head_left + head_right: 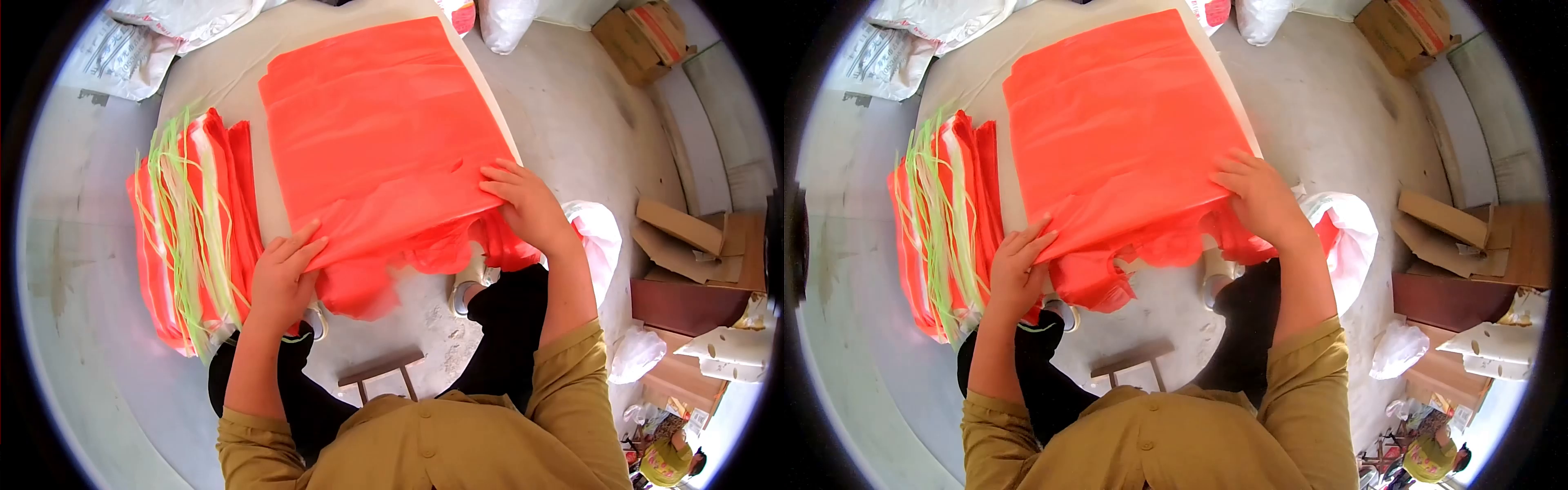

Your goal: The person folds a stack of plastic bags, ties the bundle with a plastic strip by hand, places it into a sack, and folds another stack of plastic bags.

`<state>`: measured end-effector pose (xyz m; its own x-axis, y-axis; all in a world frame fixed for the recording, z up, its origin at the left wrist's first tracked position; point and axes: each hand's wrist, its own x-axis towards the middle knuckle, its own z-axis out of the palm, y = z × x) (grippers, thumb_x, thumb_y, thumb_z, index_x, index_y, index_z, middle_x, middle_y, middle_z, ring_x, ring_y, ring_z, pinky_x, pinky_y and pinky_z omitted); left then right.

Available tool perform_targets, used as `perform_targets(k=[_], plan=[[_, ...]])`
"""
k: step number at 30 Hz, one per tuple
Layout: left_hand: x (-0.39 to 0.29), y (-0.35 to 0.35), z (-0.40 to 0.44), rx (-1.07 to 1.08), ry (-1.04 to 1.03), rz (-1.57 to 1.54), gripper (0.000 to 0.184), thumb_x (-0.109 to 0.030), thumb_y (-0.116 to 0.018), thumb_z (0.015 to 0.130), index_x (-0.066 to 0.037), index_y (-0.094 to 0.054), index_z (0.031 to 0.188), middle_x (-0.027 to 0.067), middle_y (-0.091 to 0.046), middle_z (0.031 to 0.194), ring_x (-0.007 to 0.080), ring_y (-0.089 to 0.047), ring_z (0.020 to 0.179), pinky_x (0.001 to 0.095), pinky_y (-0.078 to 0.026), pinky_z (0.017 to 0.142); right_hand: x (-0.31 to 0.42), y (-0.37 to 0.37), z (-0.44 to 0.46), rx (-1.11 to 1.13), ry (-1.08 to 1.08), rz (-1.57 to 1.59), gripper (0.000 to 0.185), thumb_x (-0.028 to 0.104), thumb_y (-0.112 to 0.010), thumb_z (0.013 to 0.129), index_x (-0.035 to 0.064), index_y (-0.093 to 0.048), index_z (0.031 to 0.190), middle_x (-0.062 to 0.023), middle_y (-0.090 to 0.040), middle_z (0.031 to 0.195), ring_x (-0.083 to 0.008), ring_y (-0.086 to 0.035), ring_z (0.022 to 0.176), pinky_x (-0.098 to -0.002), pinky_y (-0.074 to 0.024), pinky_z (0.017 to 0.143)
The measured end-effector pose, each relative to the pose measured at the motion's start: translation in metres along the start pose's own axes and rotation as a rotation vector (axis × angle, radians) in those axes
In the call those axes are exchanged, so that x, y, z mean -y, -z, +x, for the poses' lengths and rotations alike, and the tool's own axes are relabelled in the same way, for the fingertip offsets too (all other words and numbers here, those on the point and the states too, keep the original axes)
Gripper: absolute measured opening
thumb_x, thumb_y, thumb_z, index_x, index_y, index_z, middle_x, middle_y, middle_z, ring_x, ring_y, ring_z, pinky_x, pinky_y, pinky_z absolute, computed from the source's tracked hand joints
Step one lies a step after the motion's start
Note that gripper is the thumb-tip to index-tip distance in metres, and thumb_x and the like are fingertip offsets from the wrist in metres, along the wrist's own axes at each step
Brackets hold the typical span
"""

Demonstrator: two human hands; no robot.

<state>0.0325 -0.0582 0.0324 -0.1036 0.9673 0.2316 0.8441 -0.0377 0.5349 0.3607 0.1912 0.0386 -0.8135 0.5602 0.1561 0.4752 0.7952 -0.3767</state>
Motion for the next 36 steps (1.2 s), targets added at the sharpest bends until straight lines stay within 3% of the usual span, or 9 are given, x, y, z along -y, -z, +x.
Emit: perform_targets(k=[2, 6, 9, 14, 18, 22, 26, 31, 36], plan=[[0.004, 0.001, -0.001, -0.038, -0.002, -0.055, 0.042, 0.005, -0.069, 0.072, -0.001, -0.072, 0.113, 0.0128, -0.070, 0.124, 0.0301, -0.063, 0.091, 0.0371, -0.053, 0.083, -0.001, 0.004, -0.001, -0.044, -0.003, 0.099, 0.035, -0.007, -0.062, 0.080, 0.0015, -0.072, 0.112, -0.0146, -0.070, 0.120, -0.0362, -0.060, 0.123, -0.0422, -0.0493, 0.103], [0.010, 0.009, -0.004, -0.116, 0.125, -0.235, 0.025, 0.001, -0.066, 0.087, 0.000, -0.070, 0.111, 0.0101, -0.074, 0.103, 0.0213, -0.063, 0.088, 0.0321, -0.051, 0.078, 0.011, 0.021, -0.001, 0.037, -0.337, 0.426, 0.028, -0.007, -0.069, 0.085, -0.0004, -0.071, 0.112, -0.0110, -0.072, 0.111, -0.0234, -0.067, 0.107, -0.0338, -0.0522, 0.094], [0.016, 0.005, -0.001, -0.242, 0.572, -0.557, 0.014, -0.008, -0.063, 0.098, 0.001, -0.068, 0.108, 0.0053, -0.072, 0.095, 0.0116, -0.061, 0.085, 0.0276, -0.048, 0.075, 0.008, 0.021, 0.011, -0.058, -0.465, 0.517, 0.028, -0.002, -0.071, 0.089, 0.0002, -0.069, 0.117, -0.0091, -0.071, 0.108, -0.0176, -0.066, 0.101, -0.0317, -0.0523, 0.090], [0.019, -0.007, 0.040, -0.422, 0.691, -0.782, 0.043, -0.015, -0.054, 0.105, 0.000, -0.044, 0.144, 0.0135, -0.069, 0.120, 0.0172, -0.064, 0.109, 0.0295, -0.050, 0.095, -0.016, -0.019, 0.042, -0.358, -0.470, 0.405, 0.049, 0.010, -0.068, 0.095, 0.0058, -0.056, 0.142, -0.0100, -0.063, 0.130, -0.0153, -0.062, 0.108, -0.0314, -0.0513, 0.093], [0.044, -0.026, 0.032, -0.432, 0.712, -0.974, 0.051, -0.011, -0.051, 0.105, 0.001, -0.035, 0.151, 0.0139, -0.068, 0.123, 0.0166, -0.063, 0.114, 0.0298, -0.046, 0.102, -0.011, -0.030, 0.044, -0.263, -0.573, 0.683, 0.055, 0.013, -0.063, 0.097, 0.0086, -0.049, 0.150, -0.0114, -0.055, 0.145, -0.0155, -0.060, 0.110, -0.0308, -0.0490, 0.097], [0.032, -0.013, 0.028, -0.361, 0.786, -0.959, 0.051, -0.013, -0.050, 0.106, 0.000, -0.036, 0.153, 0.0051, -0.067, 0.114, 0.0100, -0.059, 0.104, 0.0266, -0.044, 0.097, -0.027, -0.033, 0.039, -0.179, -0.550, 0.530, 0.054, 0.011, -0.060, 0.098, 0.0093, -0.050, 0.150, -0.0101, -0.054, 0.147, -0.0159, -0.060, 0.110, -0.0301, -0.0468, 0.100], [0.039, -0.017, 0.023, -0.373, 0.800, -0.969, 0.047, -0.018, -0.046, 0.108, 0.001, -0.040, 0.150, 0.0075, -0.068, 0.119, 0.0118, -0.059, 0.111, 0.0276, -0.044, 0.099, -0.028, -0.032, 0.036, -0.150, -0.526, 0.470, 0.051, 0.013, -0.059, 0.098, 0.0081, -0.051, 0.148, -0.0143, -0.053, 0.148, -0.0246, -0.055, 0.125, -0.0344, -0.0456, 0.103], [0.041, -0.013, 0.016, -0.429, 0.857, -1.365, 0.045, -0.024, -0.039, 0.110, 0.002, -0.044, 0.148, 0.0121, -0.066, 0.129, 0.0187, -0.060, 0.123, 0.0323, -0.045, 0.103, -0.021, -0.031, 0.035, -0.149, -0.587, 0.593, 0.046, 0.011, -0.055, 0.101, 0.0085, -0.053, 0.147, -0.0133, -0.055, 0.145, -0.0247, -0.056, 0.123, -0.0347, -0.0452, 0.104], [0.040, -0.016, 0.011, -0.426, 0.853, -1.285, 0.039, -0.019, -0.041, 0.110, 0.001, -0.048, 0.143, 0.0125, -0.064, 0.131, 0.0212, -0.061, 0.121, 0.0364, -0.047, 0.105, -0.035, -0.036, 0.028, -0.203, -0.556, 0.568, 0.045, 0.017, -0.053, 0.102, 0.0070, -0.052, 0.146, -0.0135, -0.061, 0.137, -0.0245, -0.061, 0.115, -0.0338, -0.0464, 0.101]])
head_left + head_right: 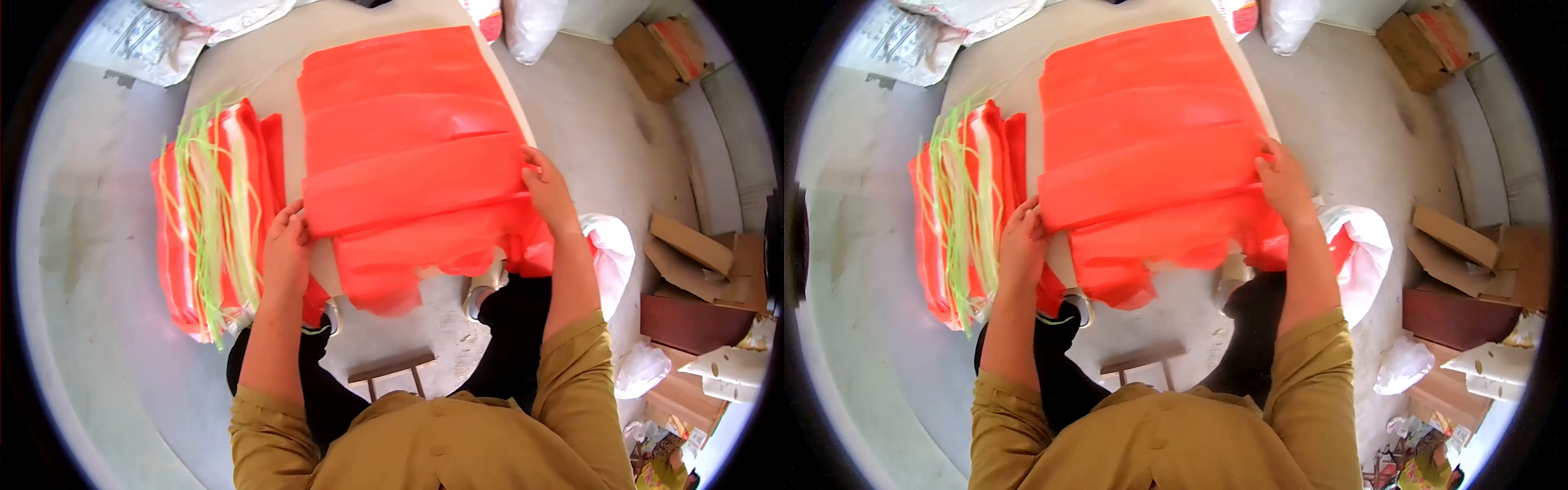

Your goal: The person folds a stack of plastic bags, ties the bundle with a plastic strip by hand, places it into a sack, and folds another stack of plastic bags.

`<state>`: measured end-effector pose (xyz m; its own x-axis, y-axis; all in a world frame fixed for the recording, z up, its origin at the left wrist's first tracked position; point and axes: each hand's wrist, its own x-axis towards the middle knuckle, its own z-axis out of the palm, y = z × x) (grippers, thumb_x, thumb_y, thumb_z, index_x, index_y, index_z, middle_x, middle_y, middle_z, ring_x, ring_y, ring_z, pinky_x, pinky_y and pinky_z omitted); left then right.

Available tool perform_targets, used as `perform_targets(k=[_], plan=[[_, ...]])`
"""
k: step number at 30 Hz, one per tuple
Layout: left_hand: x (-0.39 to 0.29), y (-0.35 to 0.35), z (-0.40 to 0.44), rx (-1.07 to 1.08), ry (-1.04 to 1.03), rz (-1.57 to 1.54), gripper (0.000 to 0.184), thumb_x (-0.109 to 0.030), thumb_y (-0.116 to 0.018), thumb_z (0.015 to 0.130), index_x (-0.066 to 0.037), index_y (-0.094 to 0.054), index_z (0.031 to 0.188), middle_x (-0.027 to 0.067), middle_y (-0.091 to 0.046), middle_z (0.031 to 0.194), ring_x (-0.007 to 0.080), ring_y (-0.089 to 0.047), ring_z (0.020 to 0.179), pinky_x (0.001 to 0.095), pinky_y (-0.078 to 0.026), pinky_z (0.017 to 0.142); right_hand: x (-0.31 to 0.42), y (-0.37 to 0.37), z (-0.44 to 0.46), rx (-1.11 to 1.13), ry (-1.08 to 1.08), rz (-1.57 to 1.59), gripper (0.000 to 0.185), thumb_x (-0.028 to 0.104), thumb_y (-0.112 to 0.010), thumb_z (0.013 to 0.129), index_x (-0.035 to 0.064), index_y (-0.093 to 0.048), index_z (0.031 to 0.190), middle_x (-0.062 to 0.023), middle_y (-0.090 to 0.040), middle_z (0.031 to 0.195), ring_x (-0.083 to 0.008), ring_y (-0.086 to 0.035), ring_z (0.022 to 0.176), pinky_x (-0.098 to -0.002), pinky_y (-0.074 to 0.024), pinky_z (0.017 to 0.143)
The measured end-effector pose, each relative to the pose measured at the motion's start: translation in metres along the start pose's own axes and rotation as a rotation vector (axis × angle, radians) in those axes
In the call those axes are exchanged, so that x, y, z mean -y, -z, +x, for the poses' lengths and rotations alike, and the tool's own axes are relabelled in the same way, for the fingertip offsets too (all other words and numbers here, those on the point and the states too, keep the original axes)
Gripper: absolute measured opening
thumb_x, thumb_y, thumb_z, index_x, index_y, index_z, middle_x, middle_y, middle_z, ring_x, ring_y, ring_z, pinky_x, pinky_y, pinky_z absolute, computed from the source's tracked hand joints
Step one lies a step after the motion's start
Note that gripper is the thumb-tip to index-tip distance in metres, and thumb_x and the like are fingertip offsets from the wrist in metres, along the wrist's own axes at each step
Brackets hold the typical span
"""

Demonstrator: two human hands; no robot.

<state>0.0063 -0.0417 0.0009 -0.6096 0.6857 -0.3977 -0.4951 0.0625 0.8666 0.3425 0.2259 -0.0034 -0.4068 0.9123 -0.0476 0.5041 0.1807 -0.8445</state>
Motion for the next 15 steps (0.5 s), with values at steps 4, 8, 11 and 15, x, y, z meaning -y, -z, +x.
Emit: perform_targets(k=[4, 8, 11, 15], plan=[[0.007, 0.002, 0.003, 0.026, -0.001, 0.004, 0.035, -0.017, -0.042, 0.109, -0.002, -0.050, 0.140, 0.0108, -0.061, 0.136, 0.0219, -0.060, 0.123, 0.0389, -0.048, 0.105, -0.003, -0.001, 0.001, -0.010, 0.001, -0.006, 0.046, 0.022, -0.052, 0.102, 0.0060, -0.051, 0.146, -0.0112, -0.066, 0.121, -0.0208, -0.063, 0.104, -0.0324, -0.0484, 0.095], [0.008, 0.007, 0.003, 0.019, 0.004, 0.044, 0.031, -0.018, -0.044, 0.109, -0.007, -0.053, 0.137, 0.0055, -0.065, 0.130, 0.0178, -0.063, 0.114, 0.0342, -0.050, 0.095, 0.008, 0.007, -0.003, -0.022, -0.142, 0.249, 0.041, 0.021, -0.050, 0.102, 0.0054, -0.056, 0.139, -0.0046, -0.061, 0.095, -0.0162, -0.058, 0.087, -0.0320, -0.0484, 0.084], [0.010, 0.010, 0.005, 0.007, 0.002, 0.029, 0.025, -0.018, -0.046, 0.108, -0.009, -0.056, 0.130, 0.0031, -0.068, 0.124, 0.0151, -0.065, 0.106, 0.0328, -0.050, 0.091, 0.002, 0.022, -0.001, 0.043, -0.204, 0.266, 0.032, 0.017, -0.052, 0.102, 0.0023, -0.063, 0.129, -0.0033, -0.064, 0.104, -0.0134, -0.059, 0.093, -0.0293, -0.0495, 0.084], [0.014, 0.017, 0.009, 0.029, 0.003, 0.031, 0.022, -0.017, -0.048, 0.108, -0.010, -0.056, 0.127, 0.0026, -0.069, 0.120, 0.0147, -0.065, 0.104, 0.0325, -0.050, 0.091, -0.006, 0.024, -0.001, 0.118, -0.215, 0.073, 0.025, 0.015, -0.056, 0.101, 0.0003, -0.070, 0.117, -0.0017, -0.068, 0.103, -0.0112, -0.060, 0.094, -0.0281, -0.0504, 0.083]])
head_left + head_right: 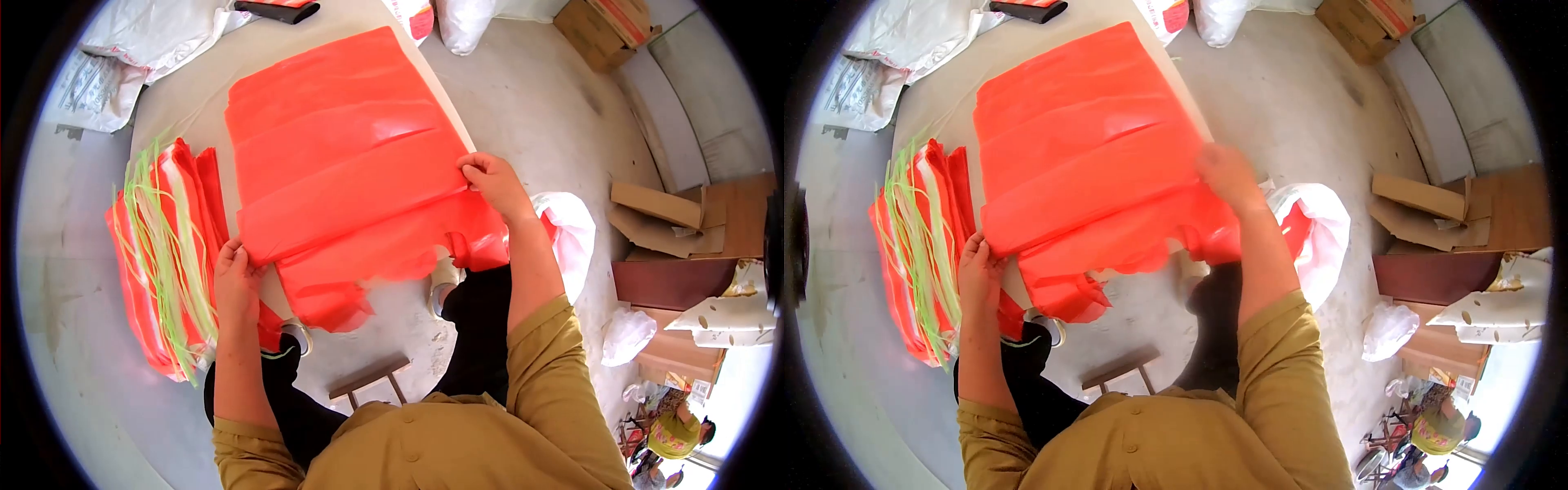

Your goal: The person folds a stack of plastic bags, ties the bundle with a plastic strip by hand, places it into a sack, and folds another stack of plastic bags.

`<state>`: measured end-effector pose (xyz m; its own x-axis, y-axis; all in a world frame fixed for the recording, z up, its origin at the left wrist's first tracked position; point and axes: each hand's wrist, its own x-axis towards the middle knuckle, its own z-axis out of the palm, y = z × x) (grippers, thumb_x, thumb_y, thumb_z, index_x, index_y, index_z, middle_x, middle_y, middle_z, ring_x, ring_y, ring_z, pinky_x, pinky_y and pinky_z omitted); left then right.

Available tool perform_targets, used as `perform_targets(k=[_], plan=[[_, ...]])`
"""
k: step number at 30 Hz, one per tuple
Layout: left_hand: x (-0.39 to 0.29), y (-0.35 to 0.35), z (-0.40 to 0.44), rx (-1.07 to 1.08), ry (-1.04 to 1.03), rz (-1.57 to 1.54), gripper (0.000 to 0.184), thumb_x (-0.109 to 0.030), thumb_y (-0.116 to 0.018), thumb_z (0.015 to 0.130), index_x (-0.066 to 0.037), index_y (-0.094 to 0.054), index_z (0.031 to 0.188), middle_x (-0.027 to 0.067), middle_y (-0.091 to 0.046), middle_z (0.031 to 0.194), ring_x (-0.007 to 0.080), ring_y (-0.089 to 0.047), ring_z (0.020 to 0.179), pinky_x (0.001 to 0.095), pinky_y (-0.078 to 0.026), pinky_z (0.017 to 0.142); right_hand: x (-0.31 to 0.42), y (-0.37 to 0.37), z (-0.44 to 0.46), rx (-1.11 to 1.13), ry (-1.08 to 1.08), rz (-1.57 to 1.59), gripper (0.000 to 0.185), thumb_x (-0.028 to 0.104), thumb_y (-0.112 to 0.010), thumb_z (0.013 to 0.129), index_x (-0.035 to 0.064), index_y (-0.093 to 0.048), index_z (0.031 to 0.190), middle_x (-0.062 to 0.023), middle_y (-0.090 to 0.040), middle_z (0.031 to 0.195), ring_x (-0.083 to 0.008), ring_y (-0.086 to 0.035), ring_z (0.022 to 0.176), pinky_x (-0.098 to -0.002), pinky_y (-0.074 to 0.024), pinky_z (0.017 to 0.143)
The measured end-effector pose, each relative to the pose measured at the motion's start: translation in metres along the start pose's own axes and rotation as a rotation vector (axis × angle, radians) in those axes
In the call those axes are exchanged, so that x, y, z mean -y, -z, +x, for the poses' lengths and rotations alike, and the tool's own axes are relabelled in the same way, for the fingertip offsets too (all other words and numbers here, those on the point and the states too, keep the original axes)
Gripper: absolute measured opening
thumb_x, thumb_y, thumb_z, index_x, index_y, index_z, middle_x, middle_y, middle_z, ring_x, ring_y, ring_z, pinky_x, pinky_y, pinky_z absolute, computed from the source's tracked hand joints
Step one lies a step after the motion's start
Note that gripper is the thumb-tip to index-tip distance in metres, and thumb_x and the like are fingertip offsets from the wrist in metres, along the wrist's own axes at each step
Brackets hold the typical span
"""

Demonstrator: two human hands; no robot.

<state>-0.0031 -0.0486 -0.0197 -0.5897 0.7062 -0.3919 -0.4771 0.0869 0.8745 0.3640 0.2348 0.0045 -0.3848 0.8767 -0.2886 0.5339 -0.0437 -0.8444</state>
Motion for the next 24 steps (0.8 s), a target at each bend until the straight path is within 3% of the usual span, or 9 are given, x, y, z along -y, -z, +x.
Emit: perform_targets(k=[9, 12, 18, 24], plan=[[0.000, 0.001, 0.002, 0.016, 0.020, -0.028, 0.020, -0.016, -0.048, 0.108, -0.010, -0.057, 0.124, 0.0027, -0.069, 0.118, 0.0149, -0.066, 0.101, 0.0312, -0.053, 0.089, -0.007, -0.012, 0.007, -0.080, 0.145, -0.070, 0.026, 0.019, -0.064, 0.098, 0.0004, -0.071, 0.115, 0.0000, -0.067, 0.098, -0.0086, -0.056, 0.087, -0.0252, -0.0473, 0.078], [0.002, 0.004, 0.003, 0.032, 0.020, -0.040, 0.020, -0.016, -0.048, 0.108, -0.010, -0.057, 0.124, 0.0026, -0.069, 0.118, 0.0149, -0.067, 0.100, 0.0312, -0.053, 0.088, -0.005, -0.014, 0.006, -0.079, 0.117, -0.089, 0.034, 0.026, -0.058, 0.096, -0.0008, -0.070, 0.113, -0.0150, -0.072, 0.113, -0.0296, -0.066, 0.105, -0.0398, -0.0501, 0.091], [0.002, 0.001, 0.002, 0.014, 0.024, -0.037, 0.020, -0.016, -0.048, 0.108, -0.008, -0.058, 0.123, 0.0038, -0.069, 0.115, 0.0145, -0.066, 0.097, 0.0312, -0.053, 0.086, -0.001, -0.020, 0.008, -0.108, 0.170, -0.115, 0.034, 0.027, -0.055, 0.096, -0.0047, -0.066, 0.101, -0.0236, -0.069, 0.100, -0.0383, -0.064, 0.096, -0.0434, -0.0487, 0.084], [0.003, -0.003, 0.002, 0.002, 0.029, -0.050, 0.021, -0.019, -0.049, 0.109, -0.008, -0.058, 0.124, 0.0040, -0.069, 0.115, 0.0144, -0.066, 0.097, 0.0319, -0.053, 0.087, -0.002, -0.026, 0.011, -0.170, 0.268, -0.098, 0.033, 0.025, -0.051, 0.097, -0.0054, -0.063, 0.095, -0.0262, -0.066, 0.096, -0.0426, -0.062, 0.091, -0.0466, -0.0470, 0.080]])
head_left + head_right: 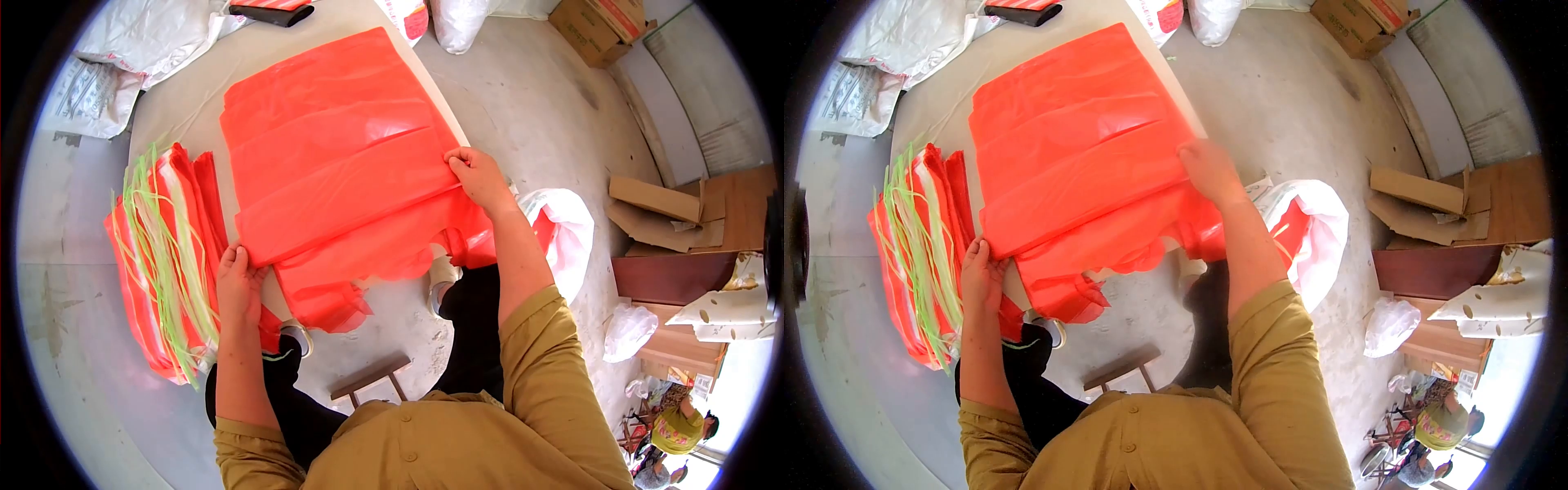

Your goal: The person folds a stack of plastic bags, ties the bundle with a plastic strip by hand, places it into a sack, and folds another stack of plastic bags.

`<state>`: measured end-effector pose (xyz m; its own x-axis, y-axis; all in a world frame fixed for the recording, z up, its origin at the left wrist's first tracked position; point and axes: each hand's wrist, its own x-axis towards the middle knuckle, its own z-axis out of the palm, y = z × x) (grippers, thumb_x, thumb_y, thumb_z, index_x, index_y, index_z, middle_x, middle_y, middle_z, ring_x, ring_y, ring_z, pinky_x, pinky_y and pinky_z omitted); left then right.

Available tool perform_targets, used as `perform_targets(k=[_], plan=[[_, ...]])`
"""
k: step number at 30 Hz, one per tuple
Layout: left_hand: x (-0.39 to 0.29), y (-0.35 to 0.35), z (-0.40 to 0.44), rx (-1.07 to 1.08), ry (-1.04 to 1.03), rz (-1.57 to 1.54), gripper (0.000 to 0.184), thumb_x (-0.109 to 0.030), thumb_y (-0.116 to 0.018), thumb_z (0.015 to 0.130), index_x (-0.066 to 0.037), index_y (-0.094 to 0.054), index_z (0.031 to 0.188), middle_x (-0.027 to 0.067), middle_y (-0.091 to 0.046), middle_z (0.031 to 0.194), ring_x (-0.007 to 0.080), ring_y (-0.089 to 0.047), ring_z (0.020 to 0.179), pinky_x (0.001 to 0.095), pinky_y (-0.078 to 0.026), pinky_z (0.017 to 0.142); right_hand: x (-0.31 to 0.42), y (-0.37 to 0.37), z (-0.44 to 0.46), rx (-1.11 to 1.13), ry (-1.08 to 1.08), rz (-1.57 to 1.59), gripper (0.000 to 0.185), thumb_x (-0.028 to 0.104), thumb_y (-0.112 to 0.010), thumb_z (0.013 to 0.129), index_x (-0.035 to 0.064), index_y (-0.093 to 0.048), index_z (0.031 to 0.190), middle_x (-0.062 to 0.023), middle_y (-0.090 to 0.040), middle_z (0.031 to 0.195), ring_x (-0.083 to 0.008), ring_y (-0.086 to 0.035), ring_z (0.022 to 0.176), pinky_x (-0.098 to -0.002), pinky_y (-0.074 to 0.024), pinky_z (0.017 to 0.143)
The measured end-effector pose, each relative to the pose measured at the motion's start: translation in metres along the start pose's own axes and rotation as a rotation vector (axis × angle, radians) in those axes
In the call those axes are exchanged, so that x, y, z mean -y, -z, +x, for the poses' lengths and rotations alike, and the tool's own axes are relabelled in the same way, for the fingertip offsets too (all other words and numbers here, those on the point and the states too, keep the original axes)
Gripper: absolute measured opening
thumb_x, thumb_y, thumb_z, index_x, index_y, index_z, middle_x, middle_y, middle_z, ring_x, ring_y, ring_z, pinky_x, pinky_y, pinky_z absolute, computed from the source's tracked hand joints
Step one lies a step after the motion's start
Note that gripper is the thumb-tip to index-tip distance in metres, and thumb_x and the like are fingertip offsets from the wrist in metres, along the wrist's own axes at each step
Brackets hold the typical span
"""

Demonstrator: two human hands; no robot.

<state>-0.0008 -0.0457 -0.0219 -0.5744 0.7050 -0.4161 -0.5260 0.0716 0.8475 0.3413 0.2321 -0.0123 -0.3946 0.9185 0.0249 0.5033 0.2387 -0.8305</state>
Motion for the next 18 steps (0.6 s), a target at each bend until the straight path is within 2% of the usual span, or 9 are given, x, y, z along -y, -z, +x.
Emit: perform_targets(k=[6, 9, 12, 18], plan=[[0.002, 0.000, 0.002, -0.005, 0.000, 0.041, 0.022, -0.020, -0.050, 0.109, -0.007, -0.058, 0.124, 0.0046, -0.069, 0.114, 0.0146, -0.066, 0.096, 0.0323, -0.053, 0.087, 0.004, -0.002, 0.003, 0.023, -0.085, -0.056, 0.033, 0.026, -0.053, 0.094, -0.0058, -0.061, 0.087, -0.0255, -0.063, 0.085, -0.0401, -0.059, 0.080, -0.0473, -0.0458, 0.074], [0.002, 0.002, 0.002, 0.000, 0.002, 0.040, 0.022, -0.020, -0.050, 0.109, -0.007, -0.058, 0.125, 0.0046, -0.069, 0.114, 0.0147, -0.066, 0.096, 0.0324, -0.054, 0.088, 0.008, -0.003, 0.002, -0.016, -0.033, -0.073, 0.035, 0.026, -0.054, 0.092, -0.0065, -0.059, 0.081, -0.0246, -0.061, 0.077, -0.0393, -0.055, 0.071, -0.0475, -0.0444, 0.069], [0.003, 0.001, 0.003, -0.006, 0.004, 0.031, 0.023, -0.020, -0.050, 0.109, -0.007, -0.058, 0.125, 0.0046, -0.069, 0.114, 0.0149, -0.066, 0.096, 0.0327, -0.054, 0.088, 0.002, -0.003, 0.008, 0.034, -0.022, -0.046, 0.035, 0.024, -0.056, 0.091, -0.0071, -0.056, 0.075, -0.0222, -0.057, 0.068, -0.0348, -0.052, 0.064, -0.0461, -0.0430, 0.065], [0.002, 0.000, 0.001, -0.004, 0.012, 0.015, 0.024, -0.020, -0.048, 0.109, -0.007, -0.058, 0.126, 0.0048, -0.069, 0.116, 0.0156, -0.066, 0.099, 0.0335, -0.053, 0.090, 0.009, -0.004, 0.004, 0.024, -0.083, 0.068, 0.036, 0.023, -0.061, 0.089, -0.0055, -0.054, 0.069, -0.0143, -0.050, 0.061, -0.0231, -0.047, 0.060, -0.0430, -0.0405, 0.061]])
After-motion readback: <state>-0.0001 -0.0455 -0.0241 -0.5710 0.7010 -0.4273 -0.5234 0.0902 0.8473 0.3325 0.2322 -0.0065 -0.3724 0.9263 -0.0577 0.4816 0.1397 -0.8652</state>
